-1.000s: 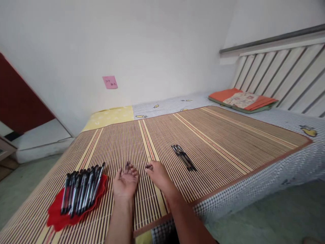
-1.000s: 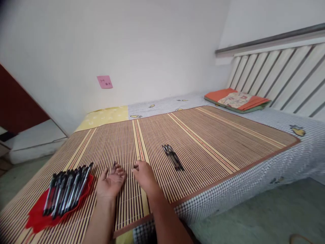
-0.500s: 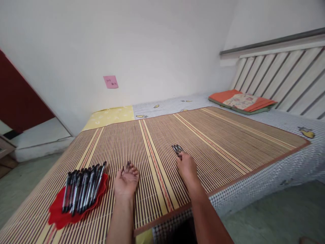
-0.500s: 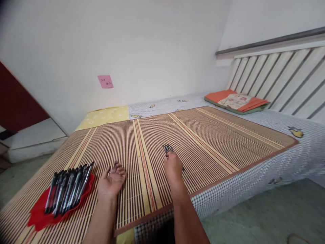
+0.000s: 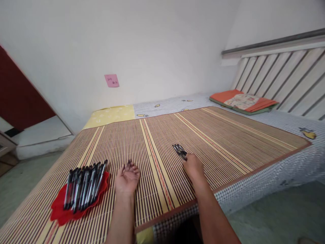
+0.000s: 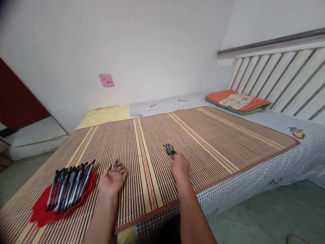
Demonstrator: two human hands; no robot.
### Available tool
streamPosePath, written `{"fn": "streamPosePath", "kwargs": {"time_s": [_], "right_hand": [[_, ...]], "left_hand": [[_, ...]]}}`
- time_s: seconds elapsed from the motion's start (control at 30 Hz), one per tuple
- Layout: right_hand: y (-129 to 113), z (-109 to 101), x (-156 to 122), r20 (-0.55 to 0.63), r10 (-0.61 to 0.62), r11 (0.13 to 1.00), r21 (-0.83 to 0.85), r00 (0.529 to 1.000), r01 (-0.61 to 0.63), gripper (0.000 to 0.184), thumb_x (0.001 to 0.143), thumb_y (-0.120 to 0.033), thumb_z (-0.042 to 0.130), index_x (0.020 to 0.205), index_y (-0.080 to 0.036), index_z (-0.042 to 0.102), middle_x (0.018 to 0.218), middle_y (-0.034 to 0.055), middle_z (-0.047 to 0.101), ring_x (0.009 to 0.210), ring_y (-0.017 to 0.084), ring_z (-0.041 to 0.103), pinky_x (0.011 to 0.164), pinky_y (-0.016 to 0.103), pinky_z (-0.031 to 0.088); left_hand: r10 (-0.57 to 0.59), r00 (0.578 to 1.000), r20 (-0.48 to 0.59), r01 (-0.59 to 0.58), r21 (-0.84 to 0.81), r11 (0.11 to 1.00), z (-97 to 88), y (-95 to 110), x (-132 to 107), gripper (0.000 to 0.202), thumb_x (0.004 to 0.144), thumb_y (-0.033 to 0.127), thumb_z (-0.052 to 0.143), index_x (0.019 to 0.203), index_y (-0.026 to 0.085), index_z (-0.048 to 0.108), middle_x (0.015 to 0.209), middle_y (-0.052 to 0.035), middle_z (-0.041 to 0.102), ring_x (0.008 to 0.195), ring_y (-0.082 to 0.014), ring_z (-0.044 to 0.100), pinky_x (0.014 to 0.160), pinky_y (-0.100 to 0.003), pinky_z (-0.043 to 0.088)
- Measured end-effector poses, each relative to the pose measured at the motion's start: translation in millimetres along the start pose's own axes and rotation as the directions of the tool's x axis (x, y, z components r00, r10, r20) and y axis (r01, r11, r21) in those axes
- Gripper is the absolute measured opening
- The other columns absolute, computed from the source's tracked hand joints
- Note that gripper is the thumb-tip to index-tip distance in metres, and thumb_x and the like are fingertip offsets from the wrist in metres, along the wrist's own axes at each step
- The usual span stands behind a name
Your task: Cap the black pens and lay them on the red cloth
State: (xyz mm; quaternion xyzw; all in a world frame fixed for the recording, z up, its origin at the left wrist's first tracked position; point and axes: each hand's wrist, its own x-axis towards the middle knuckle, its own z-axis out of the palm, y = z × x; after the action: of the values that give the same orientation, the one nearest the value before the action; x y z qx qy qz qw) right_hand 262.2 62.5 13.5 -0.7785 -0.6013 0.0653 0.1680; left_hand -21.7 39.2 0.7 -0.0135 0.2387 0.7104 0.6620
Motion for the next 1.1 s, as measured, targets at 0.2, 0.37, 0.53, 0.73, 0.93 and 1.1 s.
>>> {"fn": "streamPosePath", "kwargs": {"time_s": [0.2,0.37,0.53,0.73,0.93,1.1], "right_hand": [[-1.6,0.4,-0.8,0.042,0.012,1.000,-0.004,0.999,-0.012,0.015,0.085,-0.017,0.060,0.090,-0.013,0.073,0.091,0.0141,0.075,0.085,0.025,0.071,0.063,0.028,0.040],[-15.9,4.8,-8.4,0.077,-0.046,0.999,0.004,0.996,0.046,0.014,0.084,-0.016,0.060,0.088,-0.012,0.073,0.089,0.0170,0.075,0.088,0.028,0.072,0.067,0.030,0.043],[-50.5,17.5,-21.4,0.103,-0.188,0.908,0.397,0.977,0.132,0.009,0.079,-0.019,0.064,0.081,-0.014,0.071,0.083,0.0114,0.076,0.077,0.022,0.070,0.063,0.026,0.044],[-88.1,26.8,-40.4,0.133,-0.370,0.544,0.833,0.919,0.099,0.011,0.079,-0.021,0.064,0.084,-0.014,0.071,0.076,0.0054,0.075,0.069,0.017,0.069,0.060,0.024,0.047],[-53.2,4.1,-19.8,-0.010,-0.201,0.792,0.588,0.980,0.168,0.024,0.086,-0.017,0.058,0.105,-0.014,0.073,0.106,0.0114,0.073,0.098,0.022,0.067,0.086,0.030,0.050],[-12.6,-0.5,-2.9,-0.136,-0.030,0.986,0.158,0.990,0.051,0.032,0.090,-0.011,0.051,0.115,-0.010,0.071,0.109,0.0169,0.068,0.102,0.026,0.064,0.085,0.032,0.046]], "left_hand": [[0.011,1.000,-0.013,-0.011,0.027,1.000,5.7,-3.1,-2.9,0.031,0.094,0.023,0.038,0.087,0.010,0.065,0.075,-0.0076,0.060,0.060,-0.0155,0.055,0.050,-0.025,0.046],[0.042,0.999,0.000,-0.040,0.286,0.957,10.5,-15.5,-3.8,0.022,0.092,0.019,0.047,0.084,0.011,0.066,0.073,-0.0069,0.062,0.058,-0.0132,0.058,0.051,-0.022,0.047],[0.008,0.997,0.082,-0.057,0.616,0.786,11.5,-38.6,-5.9,0.015,0.077,0.022,0.077,0.080,0.010,0.069,0.069,-0.0070,0.067,0.049,-0.0107,0.056,0.040,-0.018,0.036],[0.066,0.981,0.182,-0.185,0.787,0.588,17.8,-55.5,-10.4,0.039,0.060,0.043,0.087,0.078,0.012,0.071,0.052,0.0023,0.058,0.041,-0.0071,0.044,0.039,-0.018,0.029],[0.164,0.979,0.120,-0.199,0.720,0.665,12.4,-45.2,-7.0,0.036,0.063,0.041,0.086,0.081,0.015,0.068,0.064,0.0004,0.064,0.054,-0.0109,0.056,0.049,-0.020,0.040],[0.144,0.982,0.122,-0.189,0.675,0.714,8.9,-45.2,-3.8,0.037,0.064,0.037,0.086,0.087,0.015,0.067,0.068,0.0007,0.065,0.055,-0.0108,0.058,0.051,-0.021,0.044]]}}
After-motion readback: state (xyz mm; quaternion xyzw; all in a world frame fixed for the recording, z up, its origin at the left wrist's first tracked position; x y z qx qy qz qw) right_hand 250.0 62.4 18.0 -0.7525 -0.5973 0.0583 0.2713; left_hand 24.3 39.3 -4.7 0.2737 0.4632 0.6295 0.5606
